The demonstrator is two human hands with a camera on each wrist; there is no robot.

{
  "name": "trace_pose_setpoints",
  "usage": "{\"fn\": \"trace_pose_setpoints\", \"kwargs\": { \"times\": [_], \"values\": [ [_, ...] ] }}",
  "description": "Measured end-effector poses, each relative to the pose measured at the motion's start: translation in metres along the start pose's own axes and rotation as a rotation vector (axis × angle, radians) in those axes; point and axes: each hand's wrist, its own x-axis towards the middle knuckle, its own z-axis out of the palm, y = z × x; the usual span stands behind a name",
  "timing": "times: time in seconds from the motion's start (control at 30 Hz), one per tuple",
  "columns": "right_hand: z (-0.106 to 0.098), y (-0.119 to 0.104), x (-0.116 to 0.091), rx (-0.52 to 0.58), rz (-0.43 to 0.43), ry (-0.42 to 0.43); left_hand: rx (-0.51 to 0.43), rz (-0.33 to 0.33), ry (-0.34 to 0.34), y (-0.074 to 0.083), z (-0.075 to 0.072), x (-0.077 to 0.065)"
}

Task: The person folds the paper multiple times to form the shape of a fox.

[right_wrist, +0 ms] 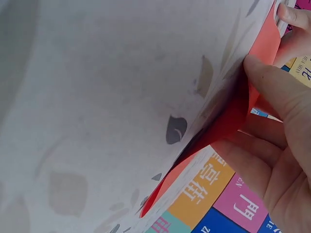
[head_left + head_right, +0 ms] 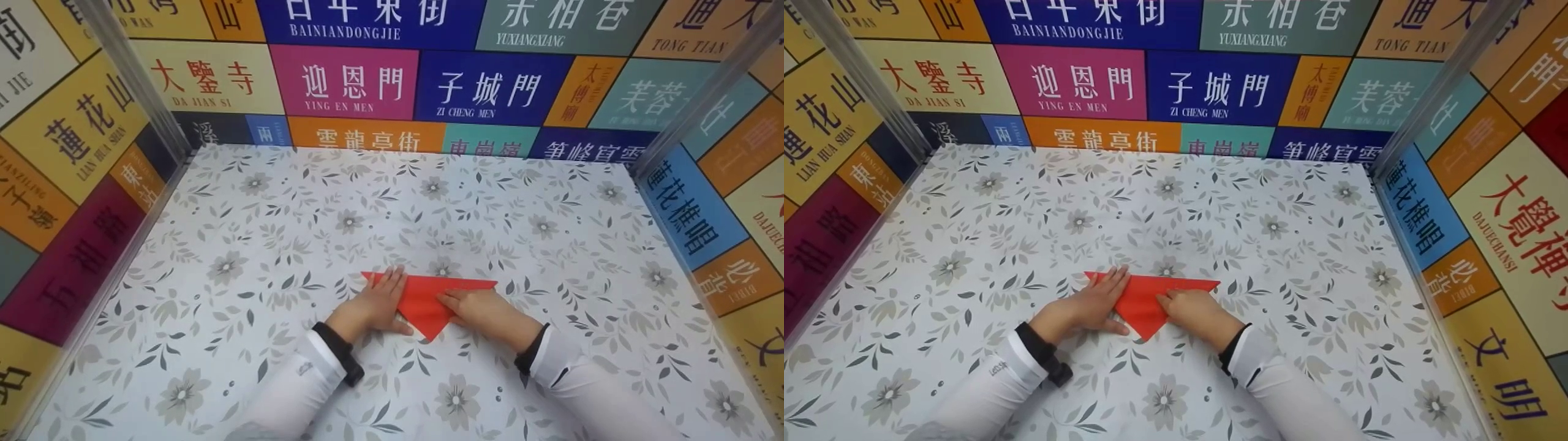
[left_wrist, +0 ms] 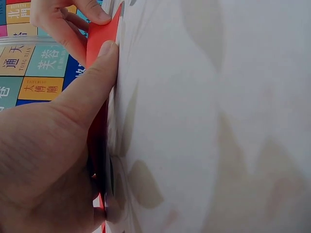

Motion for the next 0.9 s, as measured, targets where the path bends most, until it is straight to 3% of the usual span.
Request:
{"fn": "trace_pose_setpoints", "kwargs": {
  "times": [0.33,0.77,0.9],
  "values": [
    [0.0019,0.0048,-0.0025,-0.045,-0.072,0.017,0.007,-0.003,0.002,-0.0008,0.0023,0.0024],
    [0.0083,0.0057,-0.0013,-0.116,-0.129,0.150,-0.025,-0.001,0.011,-0.0022,0.0034,0.0026],
    [0.0075,0.0051,-0.0014,-0.110,-0.120,0.156,-0.022,-0.012,0.013,-0.0015,0.0030,0.0024]
  ]
}}
